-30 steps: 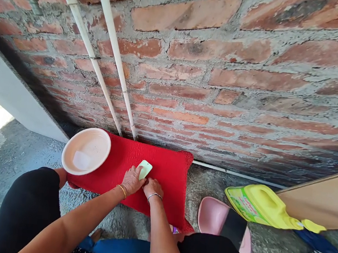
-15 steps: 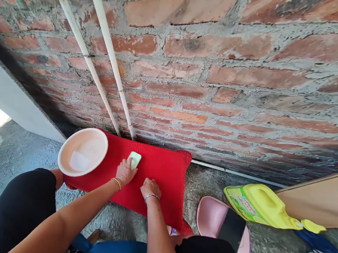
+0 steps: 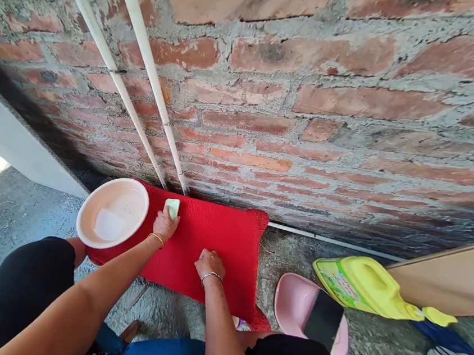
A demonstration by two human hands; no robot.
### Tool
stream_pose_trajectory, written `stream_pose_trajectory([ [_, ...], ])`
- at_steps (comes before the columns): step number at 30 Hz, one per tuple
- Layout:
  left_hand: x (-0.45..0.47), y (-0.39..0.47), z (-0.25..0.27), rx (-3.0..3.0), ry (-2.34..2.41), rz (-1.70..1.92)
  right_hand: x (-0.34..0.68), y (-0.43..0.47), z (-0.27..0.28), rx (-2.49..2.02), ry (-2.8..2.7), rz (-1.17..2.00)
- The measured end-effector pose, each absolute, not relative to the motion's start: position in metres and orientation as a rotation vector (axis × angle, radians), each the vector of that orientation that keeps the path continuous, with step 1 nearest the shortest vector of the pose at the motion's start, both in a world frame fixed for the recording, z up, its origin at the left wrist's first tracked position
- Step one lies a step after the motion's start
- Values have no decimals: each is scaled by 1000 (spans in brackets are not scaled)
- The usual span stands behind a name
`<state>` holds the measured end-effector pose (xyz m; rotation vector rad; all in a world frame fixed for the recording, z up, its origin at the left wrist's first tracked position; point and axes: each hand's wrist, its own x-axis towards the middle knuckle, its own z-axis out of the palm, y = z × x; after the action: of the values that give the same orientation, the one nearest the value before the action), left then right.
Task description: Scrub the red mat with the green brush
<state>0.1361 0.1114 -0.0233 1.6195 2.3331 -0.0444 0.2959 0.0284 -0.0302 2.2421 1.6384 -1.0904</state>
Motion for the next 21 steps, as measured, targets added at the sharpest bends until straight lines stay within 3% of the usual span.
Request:
stream_pose_trajectory([
  [7,195,86,-36,2104,1801,-179,297,28,-35,2250,1644,-1116],
  [15,127,140,-14,1562,2347,77,297,28,-36,2251,1649,-1094],
  [21,163,127,-16,1669,2264,-57,297,31,-33,2232,1651,-1095],
])
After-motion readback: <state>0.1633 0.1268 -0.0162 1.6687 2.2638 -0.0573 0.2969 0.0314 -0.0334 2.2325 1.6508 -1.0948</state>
